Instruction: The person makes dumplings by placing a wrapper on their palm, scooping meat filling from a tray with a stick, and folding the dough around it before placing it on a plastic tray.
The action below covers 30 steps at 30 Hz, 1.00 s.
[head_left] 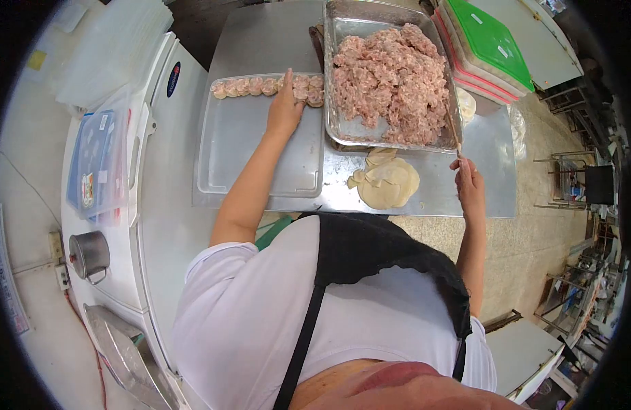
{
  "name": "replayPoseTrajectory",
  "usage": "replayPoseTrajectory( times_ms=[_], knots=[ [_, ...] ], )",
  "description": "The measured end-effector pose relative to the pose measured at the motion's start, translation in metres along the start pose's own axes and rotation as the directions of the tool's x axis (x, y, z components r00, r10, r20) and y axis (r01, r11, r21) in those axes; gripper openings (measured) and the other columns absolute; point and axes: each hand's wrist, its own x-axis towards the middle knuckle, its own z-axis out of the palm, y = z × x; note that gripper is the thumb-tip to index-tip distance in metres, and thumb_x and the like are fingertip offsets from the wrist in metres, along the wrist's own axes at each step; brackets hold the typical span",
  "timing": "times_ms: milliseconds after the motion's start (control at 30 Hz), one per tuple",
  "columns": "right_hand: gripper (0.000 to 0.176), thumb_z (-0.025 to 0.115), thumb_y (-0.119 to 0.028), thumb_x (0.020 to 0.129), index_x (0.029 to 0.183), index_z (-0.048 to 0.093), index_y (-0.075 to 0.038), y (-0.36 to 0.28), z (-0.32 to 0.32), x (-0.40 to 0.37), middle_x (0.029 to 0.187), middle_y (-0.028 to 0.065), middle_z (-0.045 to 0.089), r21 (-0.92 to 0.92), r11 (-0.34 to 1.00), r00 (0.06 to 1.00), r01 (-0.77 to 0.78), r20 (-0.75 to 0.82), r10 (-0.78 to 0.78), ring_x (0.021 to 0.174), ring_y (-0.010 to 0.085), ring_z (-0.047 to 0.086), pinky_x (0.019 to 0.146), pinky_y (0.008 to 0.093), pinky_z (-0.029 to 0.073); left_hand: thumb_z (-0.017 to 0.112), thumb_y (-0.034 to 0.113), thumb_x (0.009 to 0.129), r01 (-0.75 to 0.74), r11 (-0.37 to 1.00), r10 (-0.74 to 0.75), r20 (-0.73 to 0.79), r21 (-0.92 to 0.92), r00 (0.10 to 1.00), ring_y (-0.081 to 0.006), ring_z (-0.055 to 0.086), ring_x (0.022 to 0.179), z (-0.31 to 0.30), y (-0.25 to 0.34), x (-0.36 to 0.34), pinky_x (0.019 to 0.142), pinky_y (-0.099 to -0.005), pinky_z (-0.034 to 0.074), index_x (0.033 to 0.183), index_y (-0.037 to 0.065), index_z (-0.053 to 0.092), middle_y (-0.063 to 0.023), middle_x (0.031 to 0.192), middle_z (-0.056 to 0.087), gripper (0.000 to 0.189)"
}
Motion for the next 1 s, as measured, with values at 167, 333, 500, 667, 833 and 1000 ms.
replayPoseTrajectory(
  times_ms=[167,333,500,667,833,1000],
  knots=[
    [0.038,0.044,-0.034,0.099,0.087,0.06,-0.001,-0.009,-0.001,0.015,0.069,0.0138,0.059,-0.303,0.931,0.969,0.206,0.196,-0.151,0.062,0.024,0.055,0.06,0.0361,0.045,0.062,0.004,0.079,0.046,0.997,-0.046,0.006,-0.066,0.999,-0.0379,0.055,0.109,-0.01,0.001,-0.009,0.091,-0.0421,0.046,0.145,0.006,0.024,-0.0222,0.133,0.048,0.077],
    [0.034,0.048,-0.029,0.095,0.08,0.065,-0.004,-0.053,-0.032,0.09,0.075,0.0191,0.065,-0.79,0.36,0.863,0.496,0.404,-0.304,0.07,0.0369,0.063,0.062,0.0465,0.047,0.054,0.001,0.083,0.222,0.975,-0.222,-0.004,0.002,0.975,-0.0339,0.064,0.087,0.006,0.004,-0.003,0.078,-0.0423,0.049,0.143,0.009,0.033,-0.0211,0.105,0.063,0.064],
    [0.015,0.057,-0.016,0.077,0.076,0.07,-0.008,-0.021,0.011,0.122,0.074,0.0155,0.067,-0.734,0.125,0.721,0.668,0.597,-0.351,0.072,0.0309,0.068,0.062,0.045,0.054,0.05,0.006,0.086,0.197,0.978,-0.197,-0.003,0.073,0.98,-0.0313,0.064,0.067,-0.011,0.045,-0.027,0.07,-0.0428,0.049,0.138,0.009,0.038,-0.019,0.092,0.065,0.054],
    [0.018,0.059,-0.019,0.077,0.07,0.069,-0.005,-0.059,-0.004,0.091,0.07,0.0148,0.067,-0.587,0.16,0.591,0.794,0.682,-0.432,0.068,0.0294,0.068,0.06,0.0402,0.054,0.054,0.007,0.085,0.276,0.961,-0.276,-0.06,-0.019,0.959,-0.0298,0.062,0.077,-0.007,0.108,-0.1,0.073,-0.0395,0.049,0.118,0.007,0.055,-0.0161,0.093,0.063,0.032],
    [0.015,0.057,-0.013,0.076,0.069,0.068,-0.006,-0.045,0.004,0.166,0.068,0.0144,0.066,-0.651,0.093,0.565,0.753,0.568,-0.598,0.068,0.0284,0.068,0.056,0.0407,0.053,0.06,0.008,0.083,-0.103,0.992,0.093,-0.133,-0.074,0.987,-0.0311,0.058,0.088,0.028,0.158,-0.134,0.078,-0.0381,0.046,0.099,0.005,0.062,-0.0123,0.098,0.062,0.017],
    [0.015,0.057,-0.012,0.074,0.067,0.067,-0.004,-0.029,0.014,0.106,0.068,0.0152,0.066,-0.477,0.073,0.408,0.876,0.652,-0.638,0.068,0.029,0.068,0.055,0.0399,0.053,0.061,0.011,0.083,-0.306,0.951,0.308,0.158,-0.041,0.938,-0.0332,0.058,0.09,0.084,0.151,-0.113,0.081,-0.0395,0.045,0.1,0.008,0.065,-0.0121,0.096,0.063,0.017]
  ],
)
